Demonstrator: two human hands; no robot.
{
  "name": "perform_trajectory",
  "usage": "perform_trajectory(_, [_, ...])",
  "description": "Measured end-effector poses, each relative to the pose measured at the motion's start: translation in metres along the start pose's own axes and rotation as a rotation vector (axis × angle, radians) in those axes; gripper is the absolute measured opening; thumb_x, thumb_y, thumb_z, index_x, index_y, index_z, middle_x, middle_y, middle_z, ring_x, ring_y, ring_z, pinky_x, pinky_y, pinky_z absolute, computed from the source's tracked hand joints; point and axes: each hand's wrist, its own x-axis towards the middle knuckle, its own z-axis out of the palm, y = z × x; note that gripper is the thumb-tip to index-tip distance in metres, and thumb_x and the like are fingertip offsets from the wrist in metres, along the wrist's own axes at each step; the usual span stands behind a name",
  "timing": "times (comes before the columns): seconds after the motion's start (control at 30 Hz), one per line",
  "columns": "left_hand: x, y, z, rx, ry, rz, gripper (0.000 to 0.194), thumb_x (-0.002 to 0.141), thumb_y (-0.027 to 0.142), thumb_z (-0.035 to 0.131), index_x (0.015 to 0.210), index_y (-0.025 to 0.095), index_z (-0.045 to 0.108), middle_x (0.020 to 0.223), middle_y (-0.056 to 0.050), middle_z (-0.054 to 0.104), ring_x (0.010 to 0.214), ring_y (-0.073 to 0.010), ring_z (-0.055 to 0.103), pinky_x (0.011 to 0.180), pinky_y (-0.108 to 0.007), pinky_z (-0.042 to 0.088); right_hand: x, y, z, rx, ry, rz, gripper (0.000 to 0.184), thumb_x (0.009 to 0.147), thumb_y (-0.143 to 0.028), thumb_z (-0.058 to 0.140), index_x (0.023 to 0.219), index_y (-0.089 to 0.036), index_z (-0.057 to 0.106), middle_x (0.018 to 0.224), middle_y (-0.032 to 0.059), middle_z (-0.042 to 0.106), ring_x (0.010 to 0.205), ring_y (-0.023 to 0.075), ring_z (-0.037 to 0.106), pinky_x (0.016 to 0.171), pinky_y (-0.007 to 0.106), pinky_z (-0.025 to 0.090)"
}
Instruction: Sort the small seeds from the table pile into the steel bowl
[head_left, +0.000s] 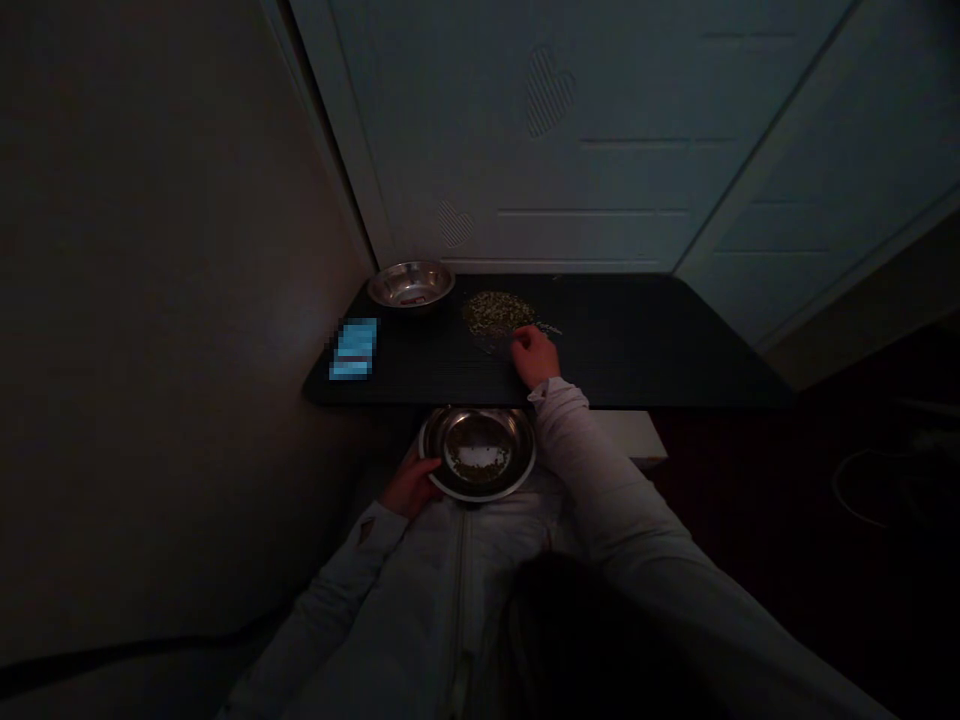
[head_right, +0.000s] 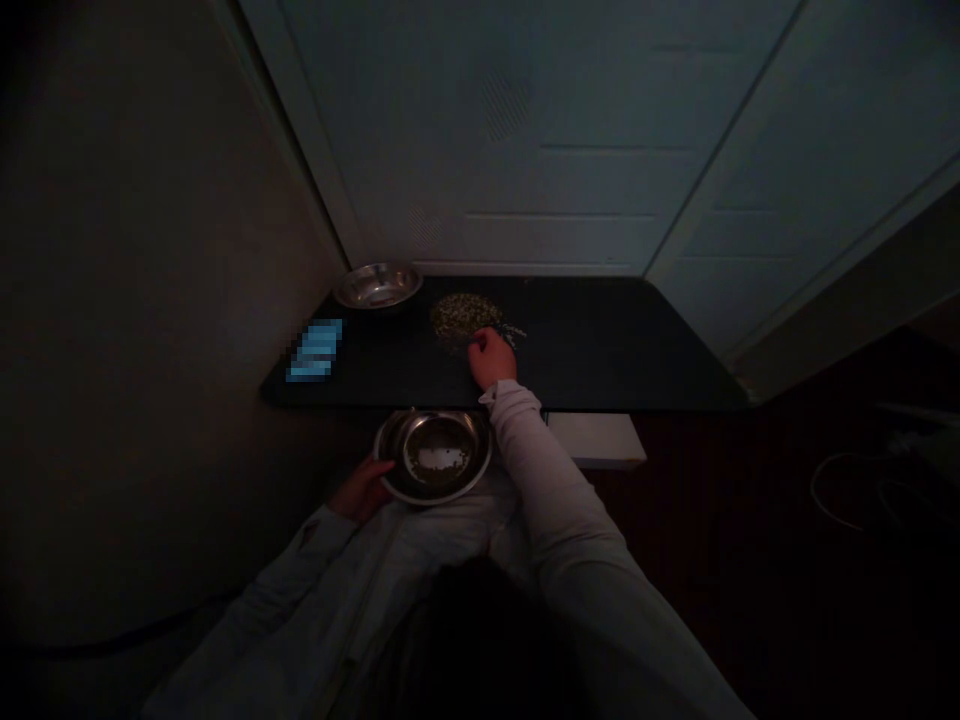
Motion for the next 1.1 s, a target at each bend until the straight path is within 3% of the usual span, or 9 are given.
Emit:
perform_trajectory(0.33, [0.000, 0.001, 0.001, -0.014, -0.006, 0.014, 0.067, 0.060, 0.015, 0.064, 0.123, 0.024, 0.044, 0.100, -0.006, 0.064, 0.088, -0.0234, 0.060, 0.068, -0.030, 0.049, 0.001, 0.000, -0.004, 0.076, 0.072, 0.058, 0.021, 0.066, -0.024, 0.041, 0.078, -0.018, 0.057, 0.075, 0.0040, 0.061, 0.071, 0.0168, 0.053, 0.069, 0.030, 0.041])
perform_trajectory(0.63, [-0.002, 0.002, 0.002, -0.016, -0.006, 0.002, 0.066, 0.062, 0.015, 0.063, 0.124, 0.026, 0.044, 0.103, -0.006, 0.063, 0.088, -0.0250, 0.060, 0.062, -0.031, 0.050, -0.004, 0.005, -0.018, 0.065, 0.087, 0.110, 0.013, 0.066, -0.028, 0.043, 0.065, -0.019, 0.053, 0.062, 0.0003, 0.056, 0.064, 0.0151, 0.049, 0.066, 0.028, 0.040])
perform_trajectory(1.1, [0.000, 0.002, 0.002, 0.010, 0.021, -0.011, 0.067, 0.061, 0.014, 0.062, 0.124, 0.026, 0.043, 0.103, -0.006, 0.063, 0.082, -0.0233, 0.062, 0.058, -0.029, 0.050, -0.003, 0.005, -0.018, 0.052, 0.129, 0.144, 0.014, 0.067, -0.027, 0.042, 0.069, -0.019, 0.054, 0.064, 0.0016, 0.057, 0.065, 0.0161, 0.050, 0.066, 0.029, 0.039])
